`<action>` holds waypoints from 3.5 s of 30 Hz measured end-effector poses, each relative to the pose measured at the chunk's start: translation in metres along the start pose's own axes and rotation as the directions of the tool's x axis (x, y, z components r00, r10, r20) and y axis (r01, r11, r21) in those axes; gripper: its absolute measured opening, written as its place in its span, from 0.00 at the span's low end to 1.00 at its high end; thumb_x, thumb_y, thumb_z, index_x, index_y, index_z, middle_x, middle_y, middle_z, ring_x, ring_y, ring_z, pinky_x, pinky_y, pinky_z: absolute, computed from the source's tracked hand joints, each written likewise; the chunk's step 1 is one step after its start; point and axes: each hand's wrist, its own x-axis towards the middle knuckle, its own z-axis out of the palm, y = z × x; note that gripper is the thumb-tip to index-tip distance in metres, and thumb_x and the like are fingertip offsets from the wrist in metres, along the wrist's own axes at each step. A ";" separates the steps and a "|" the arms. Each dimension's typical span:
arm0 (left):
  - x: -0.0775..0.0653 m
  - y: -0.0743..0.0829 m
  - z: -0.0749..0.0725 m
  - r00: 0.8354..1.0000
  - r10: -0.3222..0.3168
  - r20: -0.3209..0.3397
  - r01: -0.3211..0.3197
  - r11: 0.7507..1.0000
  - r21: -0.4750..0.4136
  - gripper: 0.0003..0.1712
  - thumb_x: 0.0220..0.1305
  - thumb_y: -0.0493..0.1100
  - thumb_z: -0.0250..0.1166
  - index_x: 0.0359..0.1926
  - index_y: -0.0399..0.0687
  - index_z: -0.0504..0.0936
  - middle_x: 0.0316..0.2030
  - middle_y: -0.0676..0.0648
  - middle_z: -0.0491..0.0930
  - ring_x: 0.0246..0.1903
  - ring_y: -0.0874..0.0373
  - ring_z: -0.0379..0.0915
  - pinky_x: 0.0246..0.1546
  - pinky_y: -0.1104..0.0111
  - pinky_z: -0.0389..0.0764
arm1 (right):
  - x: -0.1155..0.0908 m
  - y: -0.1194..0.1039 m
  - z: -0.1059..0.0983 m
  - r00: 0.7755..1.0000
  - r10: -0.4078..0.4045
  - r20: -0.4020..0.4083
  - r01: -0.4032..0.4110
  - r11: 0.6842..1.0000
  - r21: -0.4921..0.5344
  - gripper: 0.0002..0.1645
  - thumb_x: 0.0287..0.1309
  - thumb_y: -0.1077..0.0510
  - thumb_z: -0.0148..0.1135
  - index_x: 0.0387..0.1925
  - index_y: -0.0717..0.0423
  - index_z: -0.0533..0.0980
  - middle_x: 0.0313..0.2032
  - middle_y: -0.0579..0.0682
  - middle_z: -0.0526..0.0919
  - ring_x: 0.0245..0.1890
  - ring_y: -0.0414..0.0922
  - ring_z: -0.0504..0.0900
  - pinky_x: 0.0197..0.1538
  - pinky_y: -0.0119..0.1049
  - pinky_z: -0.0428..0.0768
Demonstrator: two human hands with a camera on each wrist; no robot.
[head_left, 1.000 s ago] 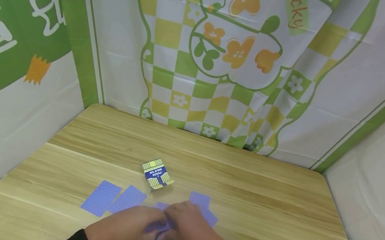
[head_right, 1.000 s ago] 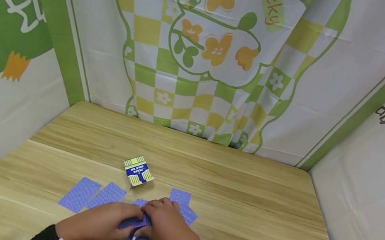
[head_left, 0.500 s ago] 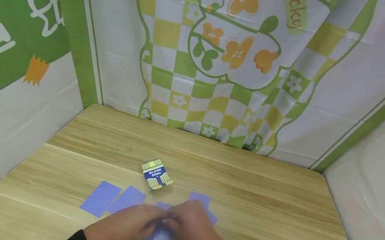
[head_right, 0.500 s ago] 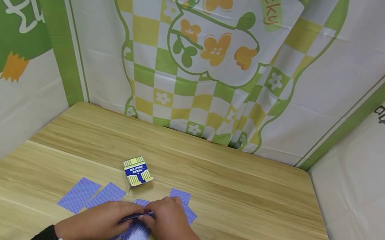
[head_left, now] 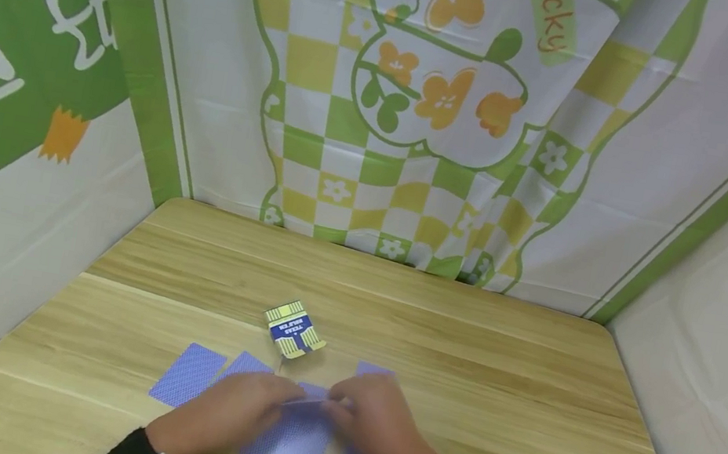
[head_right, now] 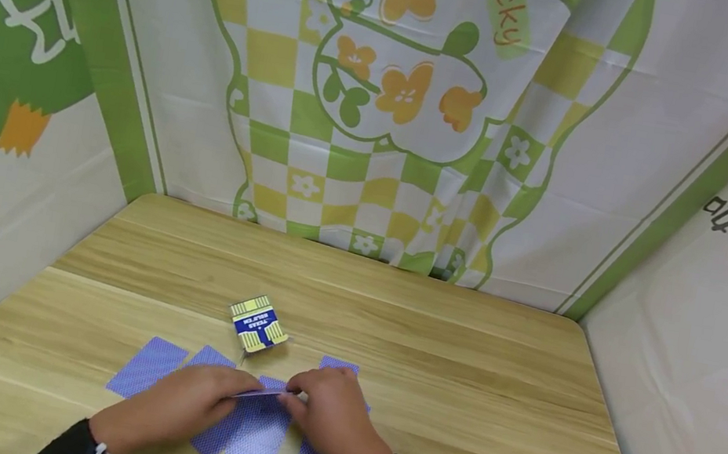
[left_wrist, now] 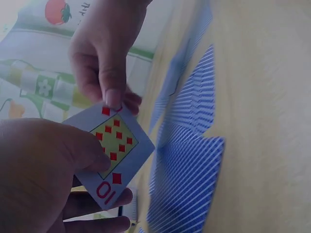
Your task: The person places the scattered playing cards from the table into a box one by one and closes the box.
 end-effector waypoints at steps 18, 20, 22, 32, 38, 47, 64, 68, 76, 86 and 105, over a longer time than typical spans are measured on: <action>0.013 -0.004 -0.009 0.966 0.239 -0.099 -0.239 0.971 0.012 0.26 0.56 0.31 0.67 0.55 0.55 0.86 0.58 0.49 0.82 0.59 0.53 0.78 0.60 0.57 0.79 | -0.009 0.019 -0.016 0.944 -0.040 0.328 -0.108 0.901 0.421 0.33 0.62 0.41 0.68 0.65 0.45 0.73 0.60 0.41 0.79 0.60 0.39 0.77 0.62 0.39 0.77; 0.015 -0.005 -0.009 0.962 0.254 -0.101 -0.253 0.967 0.019 0.27 0.54 0.30 0.67 0.54 0.56 0.86 0.58 0.48 0.82 0.59 0.53 0.78 0.59 0.57 0.79 | -0.010 0.021 -0.017 0.943 -0.049 0.330 -0.119 0.874 0.471 0.32 0.62 0.42 0.68 0.66 0.44 0.72 0.60 0.41 0.79 0.59 0.39 0.78 0.61 0.38 0.78; 0.016 -0.005 -0.010 0.963 0.252 -0.094 -0.251 0.968 0.023 0.28 0.54 0.30 0.68 0.55 0.57 0.86 0.58 0.48 0.82 0.60 0.53 0.77 0.59 0.56 0.79 | -0.011 0.023 -0.019 0.947 -0.059 0.316 -0.115 0.856 0.505 0.32 0.63 0.44 0.68 0.65 0.44 0.72 0.60 0.41 0.79 0.58 0.40 0.78 0.60 0.38 0.79; 0.016 -0.011 -0.014 0.983 0.141 -0.117 -0.138 0.990 0.038 0.15 0.65 0.37 0.67 0.52 0.50 0.87 0.55 0.50 0.84 0.56 0.55 0.79 0.58 0.58 0.80 | -0.014 0.030 -0.023 0.968 -0.022 0.251 -0.085 0.909 0.408 0.30 0.61 0.45 0.70 0.62 0.49 0.76 0.57 0.42 0.80 0.56 0.40 0.77 0.60 0.39 0.79; 0.019 -0.015 -0.014 0.990 -0.061 -0.125 0.055 0.997 -0.048 0.14 0.67 0.41 0.67 0.53 0.47 0.85 0.51 0.51 0.85 0.56 0.53 0.79 0.59 0.56 0.78 | -0.014 0.031 -0.019 0.980 0.014 0.197 -0.081 0.939 0.334 0.28 0.61 0.50 0.71 0.59 0.54 0.77 0.56 0.46 0.81 0.58 0.44 0.77 0.63 0.46 0.76; 0.027 -0.023 -0.002 0.941 -0.300 -0.157 0.299 0.954 -0.031 0.21 0.61 0.43 0.73 0.55 0.43 0.82 0.55 0.45 0.83 0.59 0.47 0.76 0.63 0.53 0.75 | -0.007 0.030 -0.004 0.984 0.066 0.164 -0.097 0.978 0.187 0.25 0.58 0.50 0.73 0.55 0.51 0.77 0.52 0.43 0.82 0.54 0.41 0.77 0.63 0.46 0.74; 0.036 -0.024 -0.001 0.891 -0.439 -0.115 0.431 0.898 -0.086 0.08 0.72 0.46 0.61 0.41 0.53 0.86 0.33 0.55 0.84 0.33 0.63 0.76 0.38 0.62 0.80 | 0.008 0.023 0.014 0.982 0.119 0.148 -0.145 0.973 0.178 0.24 0.61 0.47 0.70 0.55 0.50 0.77 0.52 0.44 0.81 0.53 0.42 0.76 0.60 0.43 0.76; 0.036 -0.025 -0.002 0.878 -0.464 -0.116 0.454 0.885 -0.108 0.11 0.73 0.46 0.61 0.47 0.49 0.87 0.39 0.50 0.86 0.33 0.63 0.77 0.38 0.63 0.81 | 0.009 0.021 0.014 0.988 0.100 0.119 -0.119 0.980 0.159 0.23 0.60 0.48 0.71 0.54 0.52 0.78 0.50 0.46 0.82 0.52 0.43 0.77 0.59 0.44 0.77; 0.035 -0.026 0.002 0.884 -0.450 -0.126 0.439 0.892 -0.107 0.09 0.71 0.44 0.63 0.46 0.48 0.87 0.40 0.49 0.87 0.36 0.60 0.80 0.41 0.59 0.82 | 0.008 0.020 0.016 0.991 0.106 0.078 -0.116 0.982 0.147 0.23 0.60 0.50 0.71 0.53 0.55 0.78 0.52 0.49 0.83 0.53 0.47 0.78 0.60 0.46 0.77; 0.036 -0.026 0.003 0.877 -0.467 -0.118 0.457 0.884 -0.098 0.10 0.72 0.45 0.63 0.47 0.49 0.87 0.39 0.50 0.86 0.34 0.62 0.75 0.37 0.64 0.79 | 0.019 0.008 0.030 0.978 0.206 0.038 -0.206 0.978 0.014 0.24 0.62 0.45 0.68 0.52 0.54 0.79 0.48 0.48 0.83 0.50 0.47 0.80 0.56 0.45 0.79; 0.037 -0.025 0.000 0.885 -0.444 -0.136 0.436 0.896 -0.085 0.08 0.71 0.44 0.64 0.45 0.48 0.87 0.37 0.50 0.86 0.32 0.62 0.74 0.36 0.63 0.78 | 0.025 -0.013 0.044 0.951 0.307 -0.027 -0.308 0.944 -0.114 0.27 0.63 0.38 0.63 0.49 0.55 0.78 0.46 0.52 0.81 0.45 0.48 0.78 0.47 0.44 0.79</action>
